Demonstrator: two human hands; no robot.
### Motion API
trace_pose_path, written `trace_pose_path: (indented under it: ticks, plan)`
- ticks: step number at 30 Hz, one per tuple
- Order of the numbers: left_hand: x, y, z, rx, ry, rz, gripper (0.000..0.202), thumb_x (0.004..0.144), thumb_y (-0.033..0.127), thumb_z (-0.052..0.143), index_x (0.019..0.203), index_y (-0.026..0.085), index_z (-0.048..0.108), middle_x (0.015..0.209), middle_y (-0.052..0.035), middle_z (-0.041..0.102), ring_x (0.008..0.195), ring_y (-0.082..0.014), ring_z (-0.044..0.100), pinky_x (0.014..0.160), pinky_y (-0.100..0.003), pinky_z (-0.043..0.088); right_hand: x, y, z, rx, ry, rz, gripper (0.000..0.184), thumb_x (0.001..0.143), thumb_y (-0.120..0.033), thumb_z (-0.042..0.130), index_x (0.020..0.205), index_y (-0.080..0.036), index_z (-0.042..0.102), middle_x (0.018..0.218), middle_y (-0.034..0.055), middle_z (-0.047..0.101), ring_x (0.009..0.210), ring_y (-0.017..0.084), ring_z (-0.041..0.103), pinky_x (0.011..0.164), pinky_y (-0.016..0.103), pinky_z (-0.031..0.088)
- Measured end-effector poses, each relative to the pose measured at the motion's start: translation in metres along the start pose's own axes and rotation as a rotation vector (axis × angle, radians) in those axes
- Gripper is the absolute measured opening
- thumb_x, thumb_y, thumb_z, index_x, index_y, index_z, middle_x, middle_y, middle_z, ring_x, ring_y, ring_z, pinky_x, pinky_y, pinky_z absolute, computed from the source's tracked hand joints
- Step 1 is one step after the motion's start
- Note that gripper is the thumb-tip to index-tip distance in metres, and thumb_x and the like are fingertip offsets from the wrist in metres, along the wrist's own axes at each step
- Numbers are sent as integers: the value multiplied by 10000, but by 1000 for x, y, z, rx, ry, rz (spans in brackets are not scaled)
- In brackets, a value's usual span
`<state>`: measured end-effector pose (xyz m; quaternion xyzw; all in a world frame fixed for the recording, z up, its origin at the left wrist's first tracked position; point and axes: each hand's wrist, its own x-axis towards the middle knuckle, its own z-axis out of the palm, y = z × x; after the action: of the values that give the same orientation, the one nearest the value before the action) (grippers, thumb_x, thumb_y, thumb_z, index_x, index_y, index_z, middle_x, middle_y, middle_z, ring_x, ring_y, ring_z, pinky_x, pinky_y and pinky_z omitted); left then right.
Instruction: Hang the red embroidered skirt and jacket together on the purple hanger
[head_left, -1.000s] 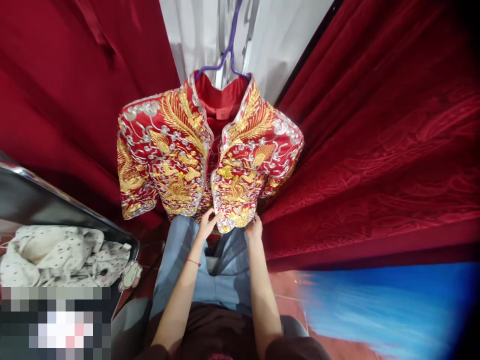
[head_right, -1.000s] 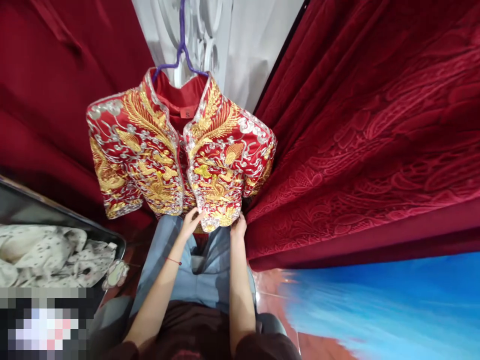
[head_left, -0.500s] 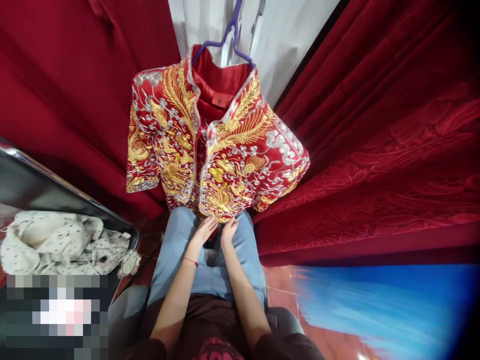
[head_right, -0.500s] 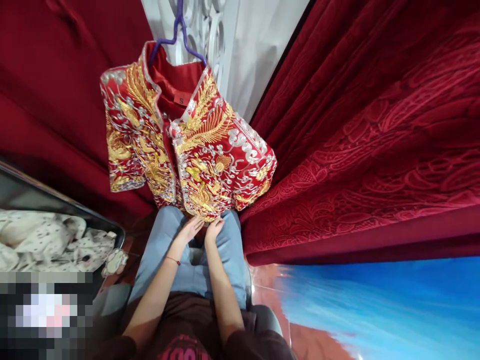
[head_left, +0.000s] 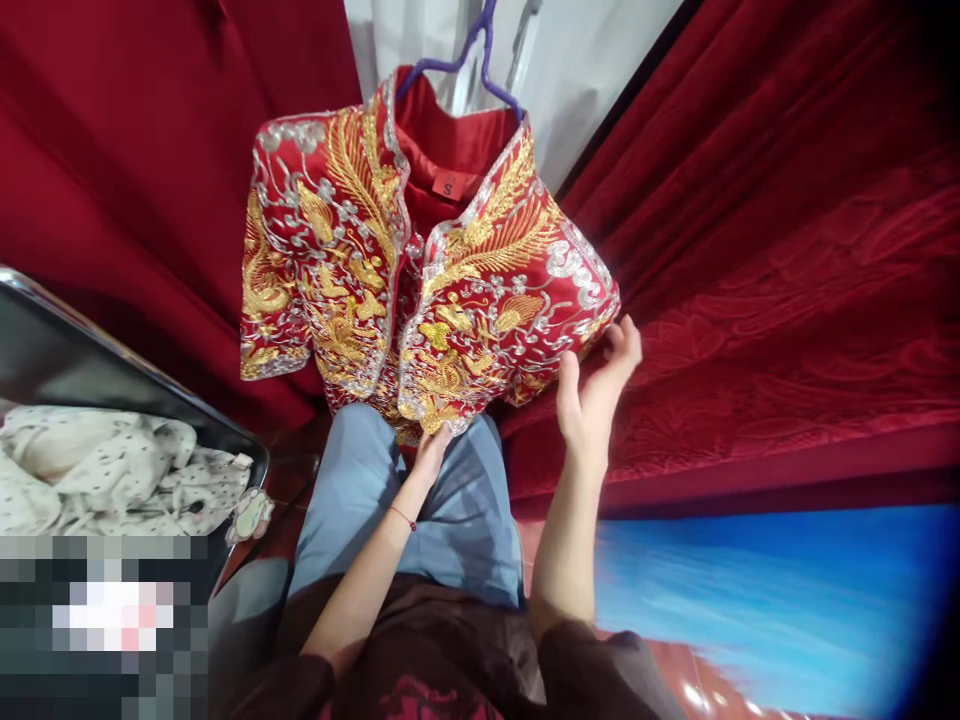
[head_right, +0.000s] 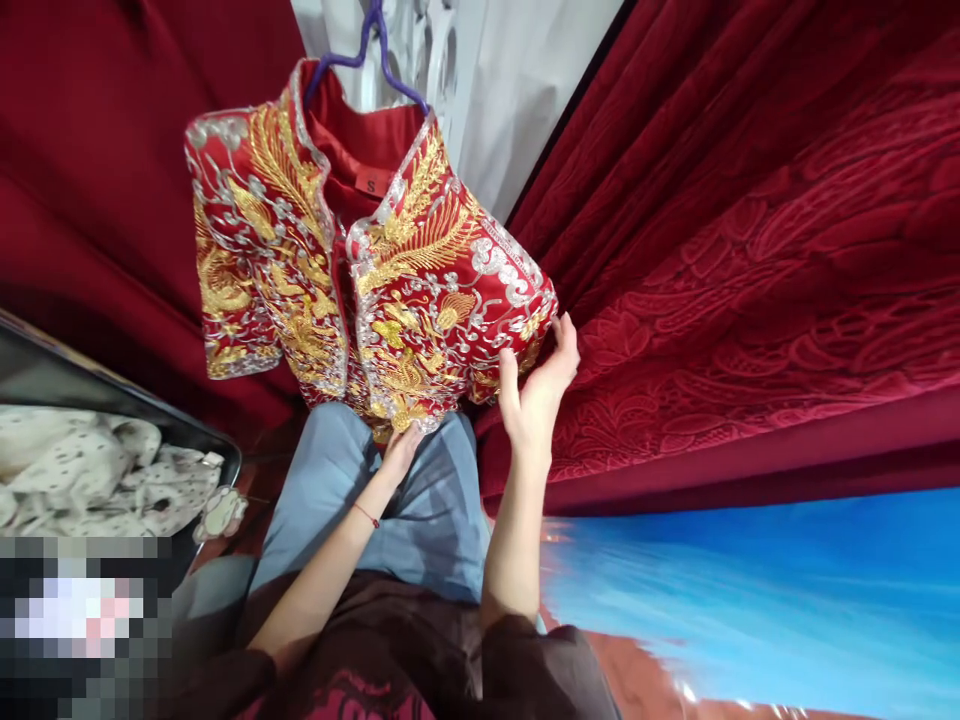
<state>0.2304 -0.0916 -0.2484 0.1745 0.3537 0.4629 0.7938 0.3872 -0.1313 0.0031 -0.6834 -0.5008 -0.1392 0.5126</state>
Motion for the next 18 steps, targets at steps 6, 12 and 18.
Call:
trace_pose_path:
  ticks: [6,12,18]
  plan:
    - [-6,15,2,13,27,3,479,664,360,847,1065,188,649,1157,-103,719,1125,-265,665,1053,-432,463,-9,35,12,72,-60,125,370,964,-485,442,1006,-152,599,835,59,629,738,170,580,737,311,472]
    - [-17,44,17,77,-93,29,361,682,337,833,993,210,700,1167,-73,717,1172,-265,632,1041,-364,463,2,6,-18,15,402,104,290,931,-433,562,864,-162,640,767,31,596,717,166,568,695,297,448]
    - [-6,57,-4,126,-97,-33,370,625,337,860,913,187,683,1020,-68,735,1043,-242,667,991,-369,483,4,-1,-29,-135,569,38,273,931,-436,585,894,-182,681,784,42,620,703,184,588,675,323,456]
